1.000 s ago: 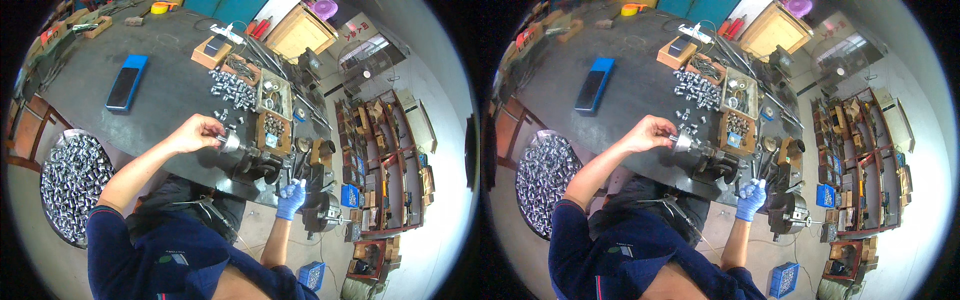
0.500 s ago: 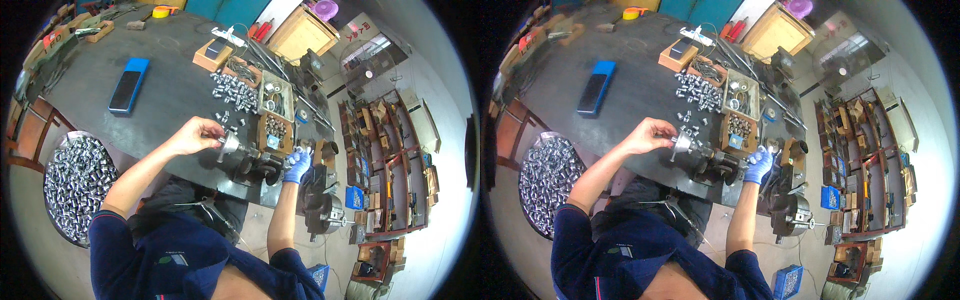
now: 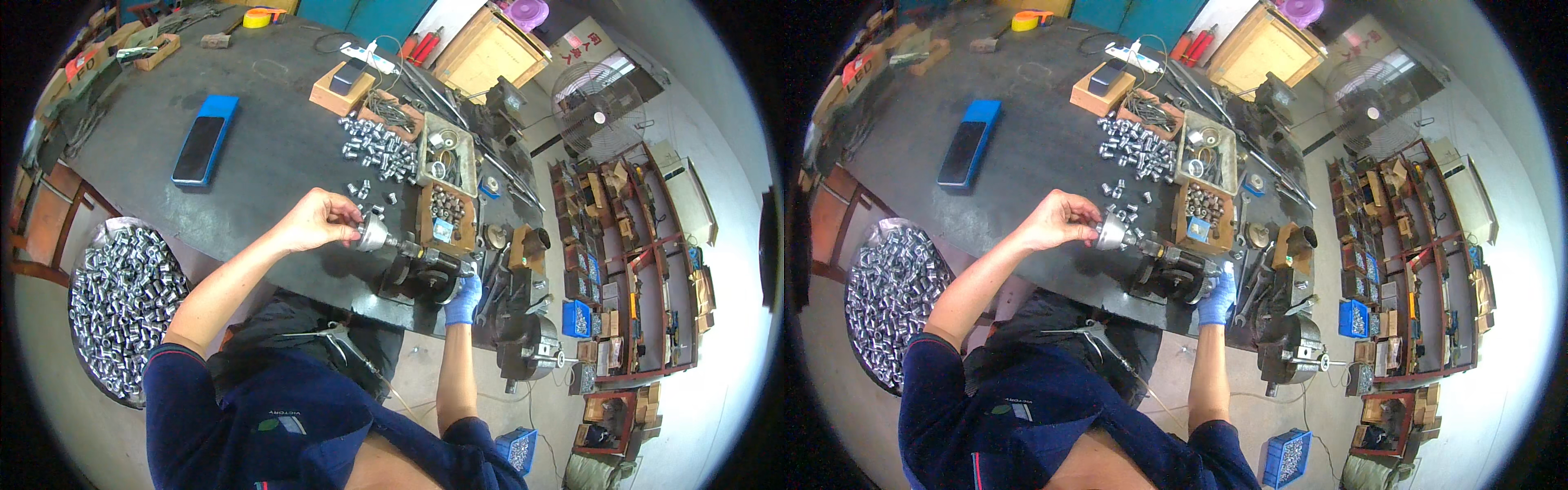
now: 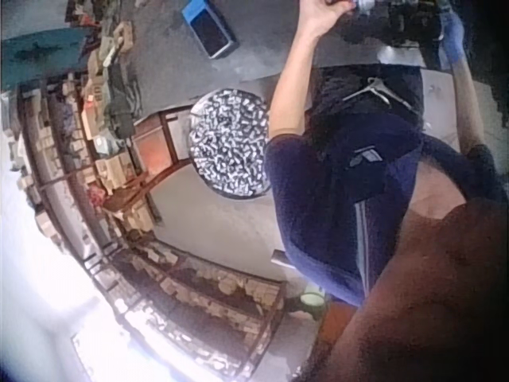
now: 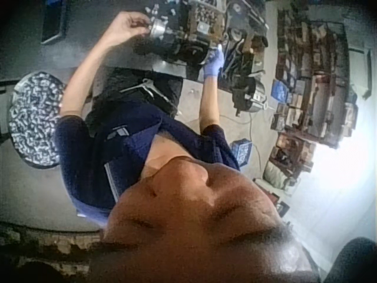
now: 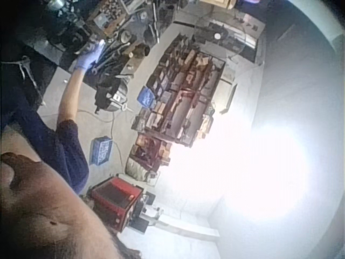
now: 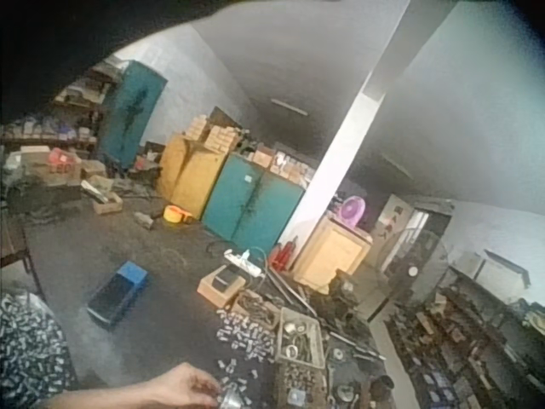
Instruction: The person picks up metal bolts and small components from a table and a storage shelf, then fits a bolt into a larger metal assembly held in a vice.
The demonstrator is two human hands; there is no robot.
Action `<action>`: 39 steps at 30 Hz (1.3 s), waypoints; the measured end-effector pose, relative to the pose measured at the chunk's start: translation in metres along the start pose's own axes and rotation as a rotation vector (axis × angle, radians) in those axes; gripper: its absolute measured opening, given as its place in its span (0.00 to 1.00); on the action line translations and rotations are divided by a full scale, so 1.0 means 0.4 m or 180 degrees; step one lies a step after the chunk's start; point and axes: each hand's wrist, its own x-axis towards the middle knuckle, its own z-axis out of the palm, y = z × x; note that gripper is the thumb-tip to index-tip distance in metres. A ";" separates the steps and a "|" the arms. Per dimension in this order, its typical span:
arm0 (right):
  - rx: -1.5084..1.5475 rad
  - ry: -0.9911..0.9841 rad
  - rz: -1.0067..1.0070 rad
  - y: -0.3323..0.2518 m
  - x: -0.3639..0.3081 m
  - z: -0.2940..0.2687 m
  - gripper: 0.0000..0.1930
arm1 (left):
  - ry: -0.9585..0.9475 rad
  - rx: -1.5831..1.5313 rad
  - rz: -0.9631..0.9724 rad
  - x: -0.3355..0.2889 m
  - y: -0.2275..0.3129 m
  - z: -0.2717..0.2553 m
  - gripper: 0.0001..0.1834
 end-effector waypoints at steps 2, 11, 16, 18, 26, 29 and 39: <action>-0.0387 -0.0050 -0.0029 0.002 0.134 -0.113 0.16 | -0.0034 -0.0124 -0.0065 0.008 0.006 0.010 0.11; 0.0188 -0.0596 -0.1085 -0.193 -0.001 0.117 0.15 | 0.0105 -0.0047 -0.0196 -0.004 0.017 -0.005 0.11; 0.0181 -0.0822 -0.1154 -0.188 -0.167 0.045 0.19 | 0.0099 -0.0086 -0.0217 -0.007 0.017 -0.011 0.11; 0.0285 -0.0918 -0.0802 -0.151 -0.172 -0.014 0.20 | 0.0118 -0.0140 -0.0224 -0.010 0.014 -0.014 0.11; -0.0195 0.0354 -0.0232 -0.033 -0.006 -0.026 0.13 | 0.0287 -0.0025 -0.0260 -0.040 0.033 -0.045 0.10; -0.0641 0.0431 -0.0862 -0.042 0.096 0.021 0.13 | 0.0501 0.0302 -0.0238 -0.105 0.053 -0.093 0.10; 0.0576 -0.1063 -0.1235 -0.210 -0.095 0.069 0.17 | 0.2212 0.1999 -0.1499 -0.621 0.100 -0.304 0.08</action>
